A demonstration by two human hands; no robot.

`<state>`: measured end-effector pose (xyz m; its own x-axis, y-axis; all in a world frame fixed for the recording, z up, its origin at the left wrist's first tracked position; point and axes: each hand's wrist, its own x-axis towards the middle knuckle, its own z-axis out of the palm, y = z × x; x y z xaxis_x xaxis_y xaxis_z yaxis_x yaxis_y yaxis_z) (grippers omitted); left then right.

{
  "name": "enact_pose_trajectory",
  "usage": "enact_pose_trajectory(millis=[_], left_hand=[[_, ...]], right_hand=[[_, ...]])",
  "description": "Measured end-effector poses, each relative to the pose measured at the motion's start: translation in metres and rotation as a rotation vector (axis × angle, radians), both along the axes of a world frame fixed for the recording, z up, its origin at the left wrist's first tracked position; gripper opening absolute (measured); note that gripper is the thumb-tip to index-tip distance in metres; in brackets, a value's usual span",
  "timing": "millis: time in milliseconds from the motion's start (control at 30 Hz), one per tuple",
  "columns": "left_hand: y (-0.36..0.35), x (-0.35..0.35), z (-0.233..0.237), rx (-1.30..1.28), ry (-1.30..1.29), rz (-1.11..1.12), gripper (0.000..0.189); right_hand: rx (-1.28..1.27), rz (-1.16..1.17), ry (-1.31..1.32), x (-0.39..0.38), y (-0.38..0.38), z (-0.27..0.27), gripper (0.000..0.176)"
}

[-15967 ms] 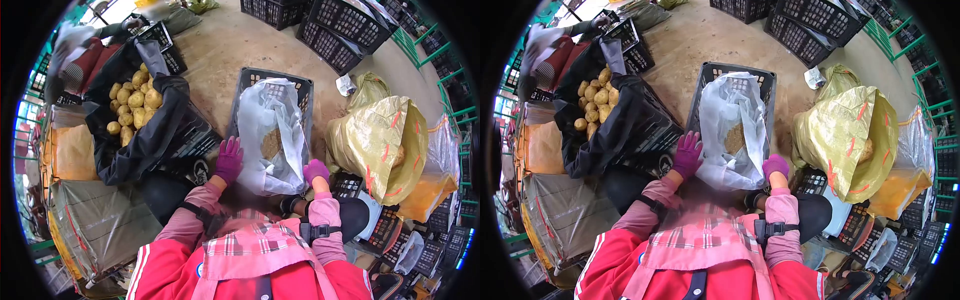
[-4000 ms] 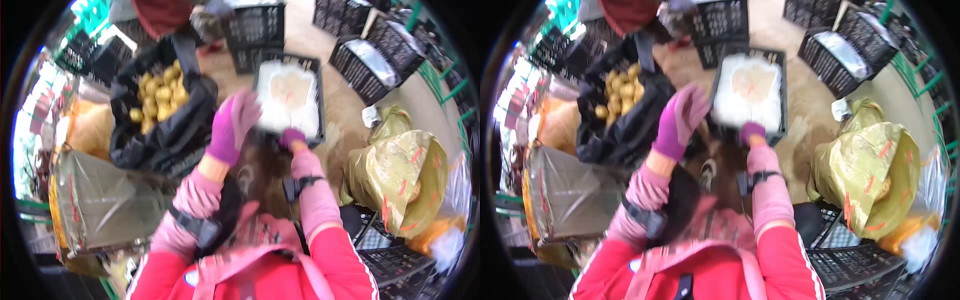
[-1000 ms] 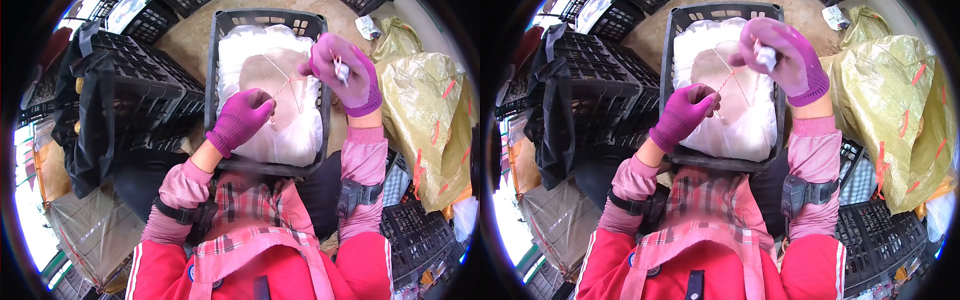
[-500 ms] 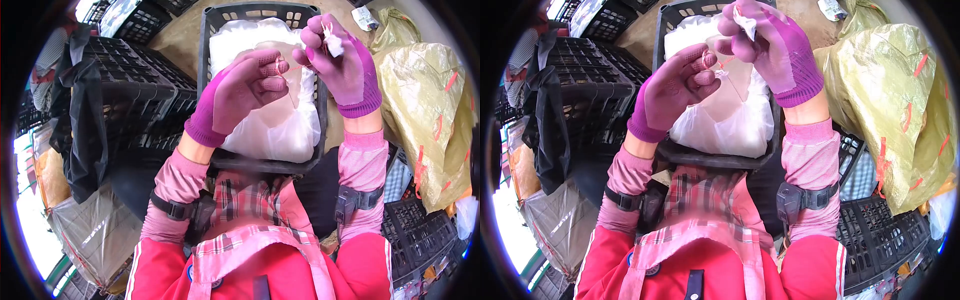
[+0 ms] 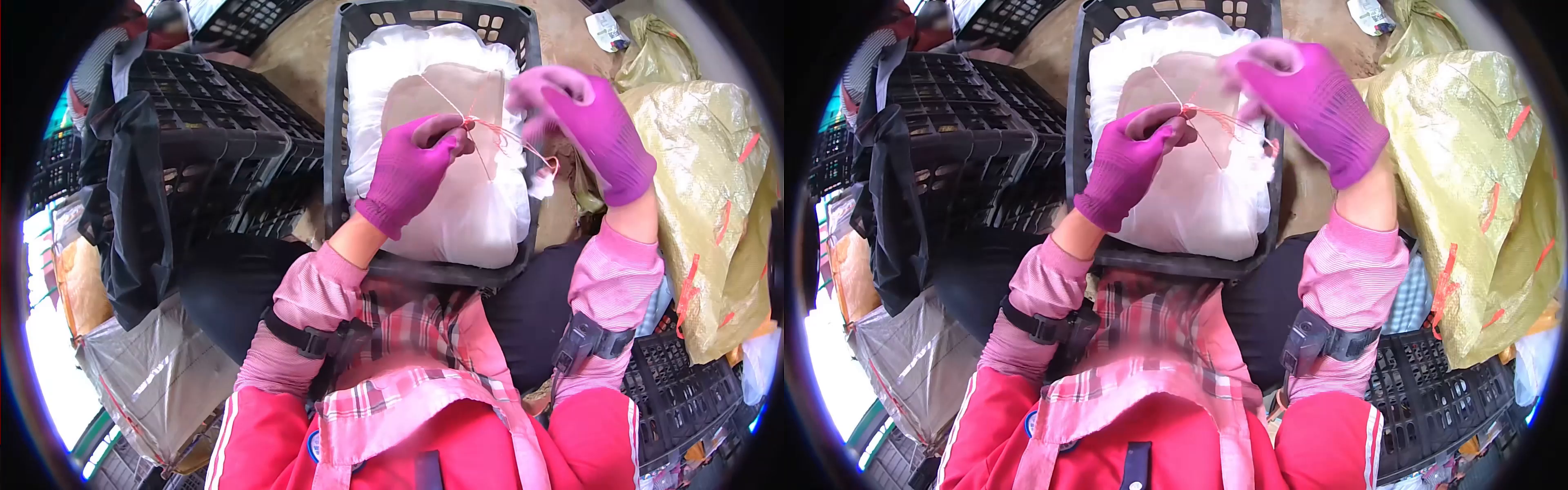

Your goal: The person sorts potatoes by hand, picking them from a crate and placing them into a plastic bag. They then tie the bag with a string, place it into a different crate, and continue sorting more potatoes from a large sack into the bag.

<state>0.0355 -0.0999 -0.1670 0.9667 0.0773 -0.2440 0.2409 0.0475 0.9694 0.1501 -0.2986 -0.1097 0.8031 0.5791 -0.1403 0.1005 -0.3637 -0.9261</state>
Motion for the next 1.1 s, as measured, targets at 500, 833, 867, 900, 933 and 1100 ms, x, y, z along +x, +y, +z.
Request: enact_pose_trajectory(millis=[500,833,867,900,933,1100], left_hand=[[0.018,-0.027,0.012,0.780,-0.141,-0.145,0.014],[0.067,0.050,-0.041,1.447,-0.685,-0.125,0.029],[0.070,0.048,-0.040,1.431,-0.548,-0.247,0.029],[0.074,0.043,-0.039,1.414,-0.405,-0.366,0.029],[0.078,0.038,-0.037,1.394,-0.257,-0.489,0.030],[0.077,-0.011,-0.033,1.266,-0.352,-0.726,0.016]], right_hand=[[-0.495,0.386,-0.177,-0.010,0.106,-0.095,0.031],[-0.547,-0.068,-0.085,-0.216,0.074,-0.031,0.027],[-0.527,-0.028,-0.095,-0.242,0.075,-0.022,0.027],[-0.555,-0.020,-0.034,-0.256,0.075,-0.004,0.028],[-0.504,-0.048,-0.043,-0.261,0.070,-0.001,0.028],[-0.464,-0.010,-0.042,-0.282,0.070,0.007,0.030]])
